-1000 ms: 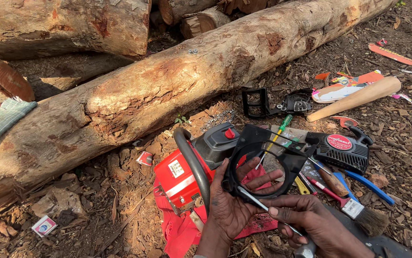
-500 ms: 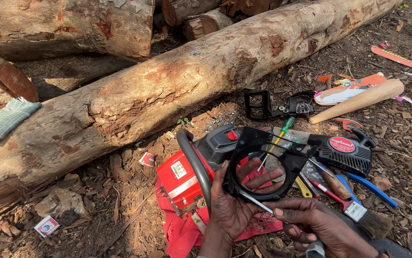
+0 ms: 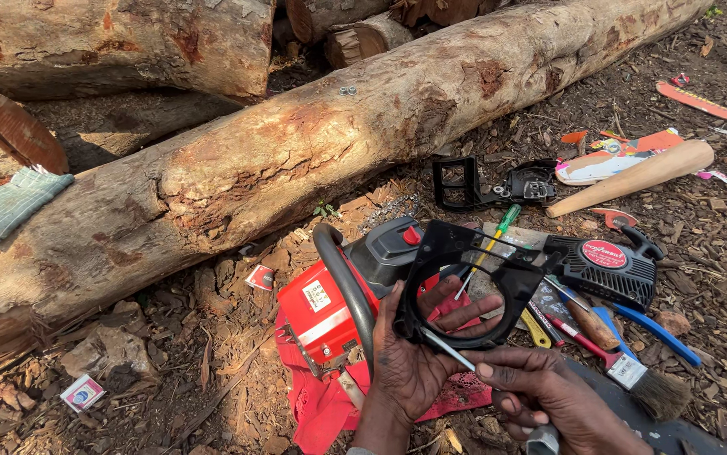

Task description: The person is repairing a chainsaw by removing the air filter cover. They use a socket wrench to loosen and remove the screws holding the cover in place, then lift the cover off the engine housing.

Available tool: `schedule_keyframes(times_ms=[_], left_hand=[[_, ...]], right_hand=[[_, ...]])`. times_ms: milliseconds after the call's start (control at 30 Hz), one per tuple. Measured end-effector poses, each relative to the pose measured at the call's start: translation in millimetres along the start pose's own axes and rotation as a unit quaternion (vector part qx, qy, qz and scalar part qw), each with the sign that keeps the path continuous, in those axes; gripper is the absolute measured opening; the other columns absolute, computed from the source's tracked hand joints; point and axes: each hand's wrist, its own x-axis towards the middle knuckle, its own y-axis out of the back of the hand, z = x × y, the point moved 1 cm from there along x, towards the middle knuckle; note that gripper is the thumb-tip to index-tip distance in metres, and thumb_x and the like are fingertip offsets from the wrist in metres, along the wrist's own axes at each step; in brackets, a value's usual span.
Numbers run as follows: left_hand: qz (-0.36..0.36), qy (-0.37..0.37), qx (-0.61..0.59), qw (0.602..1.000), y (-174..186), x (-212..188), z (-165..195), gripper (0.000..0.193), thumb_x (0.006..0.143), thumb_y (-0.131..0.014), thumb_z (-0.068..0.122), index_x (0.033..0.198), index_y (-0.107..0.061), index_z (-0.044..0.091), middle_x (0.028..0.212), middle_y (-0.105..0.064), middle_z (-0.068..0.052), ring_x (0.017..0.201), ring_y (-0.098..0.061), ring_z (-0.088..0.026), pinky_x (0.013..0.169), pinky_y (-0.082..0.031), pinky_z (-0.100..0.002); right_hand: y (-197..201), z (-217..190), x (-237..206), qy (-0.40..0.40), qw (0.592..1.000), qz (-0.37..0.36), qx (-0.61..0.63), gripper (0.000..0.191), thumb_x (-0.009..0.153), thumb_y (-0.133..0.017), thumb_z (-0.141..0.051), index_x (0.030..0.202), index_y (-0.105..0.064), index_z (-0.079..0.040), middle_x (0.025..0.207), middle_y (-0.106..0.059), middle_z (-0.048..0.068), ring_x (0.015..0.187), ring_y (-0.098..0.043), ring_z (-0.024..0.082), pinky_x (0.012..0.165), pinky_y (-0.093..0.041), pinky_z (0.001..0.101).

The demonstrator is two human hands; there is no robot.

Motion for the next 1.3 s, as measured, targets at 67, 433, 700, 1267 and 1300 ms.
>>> schedule_keyframes(times_ms=[67, 433, 700, 1267, 1300], left_hand=[[0.022, -0.005, 0.01, 1.0, -1, 1, 0, 0.075, 0.099, -0.041, 0.068, 0.136, -0.061, 0.005, 0.141, -0.056, -0.04, 0.13, -0.058, -0.051, 0.1, -0.051, -0.067], [0.026, 0.011, 0.026, 0.999, -6, 1, 4, 0.08, 0.099, -0.04, 0.07, 0.137, -0.061, 0.003, 0.135, -0.06, -0.038, 0.126, -0.062, -0.049, 0.097, -0.057, -0.062], [0.14, -0.047, 0.132, 0.98, 6, 10, 2, 0.066, 0.098, -0.05, 0.066, 0.086, -0.069, 0.003, 0.105, -0.068, -0.036, 0.111, -0.069, -0.047, 0.089, -0.057, -0.065], [0.096, -0.239, 0.217, 0.941, 0, 10, -7, 0.054, 0.1, -0.051, 0.044, 0.083, -0.067, -0.005, 0.124, -0.071, -0.033, 0.119, -0.069, -0.038, 0.094, -0.062, -0.049], [0.102, -0.249, 0.234, 0.934, -1, 9, -7, 0.056, 0.1, -0.05, 0.042, 0.094, -0.071, -0.011, 0.124, -0.071, -0.033, 0.118, -0.069, -0.039, 0.094, -0.062, -0.049]], right_hand=[[-3, 7, 5, 0.033, 0.999, -0.009, -0.001, 0.038, 0.086, -0.074, -0.01, 0.123, -0.072, 0.0, 0.049, -0.05, 0.004, 0.033, -0.033, 0.008, 0.035, -0.028, 0.0259], [2, -3, 3, -0.034, 0.998, 0.014, 0.046, 0.039, 0.087, -0.074, -0.01, 0.123, -0.069, 0.005, 0.059, -0.053, 0.005, 0.034, -0.03, 0.007, 0.036, -0.028, 0.0236], [24, -19, -14, 0.058, 0.991, 0.018, -0.123, 0.04, 0.085, -0.076, -0.009, 0.124, -0.073, -0.003, 0.065, -0.065, 0.008, 0.041, -0.047, 0.008, 0.037, -0.035, 0.0241], [-30, 10, -23, 0.388, 0.598, 0.276, -0.644, 0.034, 0.079, -0.079, -0.025, 0.112, -0.082, -0.031, 0.095, -0.082, 0.003, 0.063, -0.077, 0.026, 0.057, -0.061, 0.0432], [-33, 14, -21, 0.39, 0.599, 0.258, -0.65, 0.041, 0.076, -0.076, -0.021, 0.116, -0.081, -0.03, 0.094, -0.081, 0.003, 0.064, -0.077, 0.027, 0.057, -0.062, 0.0427]])
